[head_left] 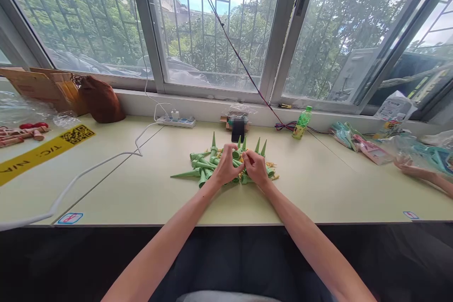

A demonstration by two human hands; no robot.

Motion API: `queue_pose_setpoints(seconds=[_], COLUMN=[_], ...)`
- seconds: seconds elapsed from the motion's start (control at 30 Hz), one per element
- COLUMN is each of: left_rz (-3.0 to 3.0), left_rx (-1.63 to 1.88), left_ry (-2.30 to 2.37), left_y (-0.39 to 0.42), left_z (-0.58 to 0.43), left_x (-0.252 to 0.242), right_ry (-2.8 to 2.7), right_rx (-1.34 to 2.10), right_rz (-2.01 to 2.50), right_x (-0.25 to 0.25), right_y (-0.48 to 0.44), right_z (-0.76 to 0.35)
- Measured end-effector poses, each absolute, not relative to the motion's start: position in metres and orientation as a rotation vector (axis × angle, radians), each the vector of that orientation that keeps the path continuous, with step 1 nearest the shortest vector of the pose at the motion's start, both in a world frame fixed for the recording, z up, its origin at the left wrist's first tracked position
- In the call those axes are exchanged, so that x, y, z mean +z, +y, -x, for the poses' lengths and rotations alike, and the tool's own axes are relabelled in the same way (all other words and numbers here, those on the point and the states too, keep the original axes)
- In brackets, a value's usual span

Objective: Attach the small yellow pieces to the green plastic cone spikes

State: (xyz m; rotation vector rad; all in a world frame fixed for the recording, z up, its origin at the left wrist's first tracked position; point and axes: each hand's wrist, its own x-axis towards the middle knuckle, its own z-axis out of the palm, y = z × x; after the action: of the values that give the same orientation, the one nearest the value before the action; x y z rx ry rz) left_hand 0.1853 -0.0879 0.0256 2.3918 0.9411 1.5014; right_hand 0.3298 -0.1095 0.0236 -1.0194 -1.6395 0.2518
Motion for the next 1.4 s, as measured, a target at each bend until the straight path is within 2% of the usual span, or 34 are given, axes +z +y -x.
queue_pose_setpoints(seconds=[0.27,1.4], left_rz=[-2.433,-2.427], left_rx=[1.418,1.425], left_ry=[1.112,1.007], left_y=[-0.0922,-0.0944], left_z=[-0.1860,-0.1850], left_x=[0.0280,0.0306], right_ry=[-1.674,-1.736], right_rx=[0.194,0.189], right_rz=[1.008,0.973], right_x=[0.0261,0.0285], right_y=[-0.1107,-0.1130], right_z=[-0.3295,-0.3264])
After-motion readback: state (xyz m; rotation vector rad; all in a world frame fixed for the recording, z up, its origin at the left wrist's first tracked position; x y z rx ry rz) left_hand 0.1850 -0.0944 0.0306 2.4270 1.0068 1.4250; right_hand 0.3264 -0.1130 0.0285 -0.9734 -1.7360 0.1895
